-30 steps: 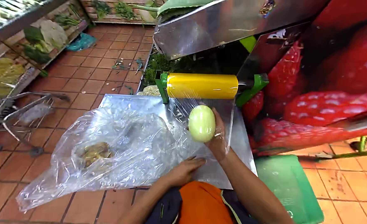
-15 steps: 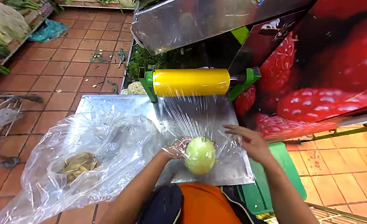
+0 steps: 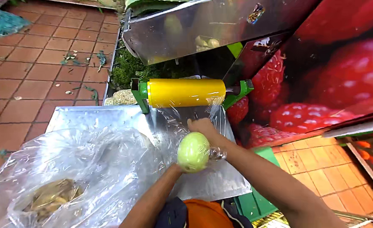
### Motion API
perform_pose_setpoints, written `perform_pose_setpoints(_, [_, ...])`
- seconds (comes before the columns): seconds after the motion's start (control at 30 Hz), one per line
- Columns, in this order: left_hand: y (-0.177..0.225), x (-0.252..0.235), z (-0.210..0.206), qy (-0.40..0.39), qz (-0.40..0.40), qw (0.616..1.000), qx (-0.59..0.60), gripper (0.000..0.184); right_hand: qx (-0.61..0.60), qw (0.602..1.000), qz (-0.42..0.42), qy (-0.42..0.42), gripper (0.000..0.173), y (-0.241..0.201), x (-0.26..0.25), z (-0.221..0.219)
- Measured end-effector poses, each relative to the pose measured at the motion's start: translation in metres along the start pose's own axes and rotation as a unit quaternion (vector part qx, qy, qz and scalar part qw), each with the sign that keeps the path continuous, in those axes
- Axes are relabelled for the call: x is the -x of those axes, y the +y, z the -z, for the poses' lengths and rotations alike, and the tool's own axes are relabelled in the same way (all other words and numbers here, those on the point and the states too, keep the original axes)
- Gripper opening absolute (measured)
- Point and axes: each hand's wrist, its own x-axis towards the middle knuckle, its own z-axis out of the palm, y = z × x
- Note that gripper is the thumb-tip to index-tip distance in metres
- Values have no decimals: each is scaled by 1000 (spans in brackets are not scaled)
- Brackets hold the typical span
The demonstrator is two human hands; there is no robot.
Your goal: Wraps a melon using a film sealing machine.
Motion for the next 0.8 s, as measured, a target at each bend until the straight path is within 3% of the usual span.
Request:
perform_pose_setpoints(0.1, [-24,18,17,57,-35,992,-107,38,33,995,76,55,29,-3,12,-17])
perform_pose_setpoints(0.2, [-29,27,25,95,-159,979,-86,35,79,989,114,46,37,-9,9,-24])
perform_pose_setpoints(0.27, [-34,3,27,96,-281,942,-159,29,99,976,152,124,35,-8,13,-35])
perform_pose_setpoints(0.33, [-35,-19,28,80,-354,889,-279,21,105,956,171,213,39,-4,24,-48])
perform_pose_setpoints(0.4, [-36,-29,26,54,-374,878,-294,27,89,948,147,269,42,-1,37,-65])
perform_pose_setpoints(0.53, [-54,-36,19,-56,-356,909,-211,32,0,950,83,302,41,-3,49,-93])
perform_pose_setpoints(0.63, [-62,-26,10,-57,-355,915,-183,22,-54,978,42,194,44,-7,53,-80])
perform_pose_setpoints(0.73, [-57,-10,3,-83,-259,943,-192,31,-80,995,11,-55,46,-11,43,-50])
perform_pose_setpoints(0.8, [-70,-11,-6,-66,-280,946,-152,37,-79,988,3,-136,50,-16,21,-57])
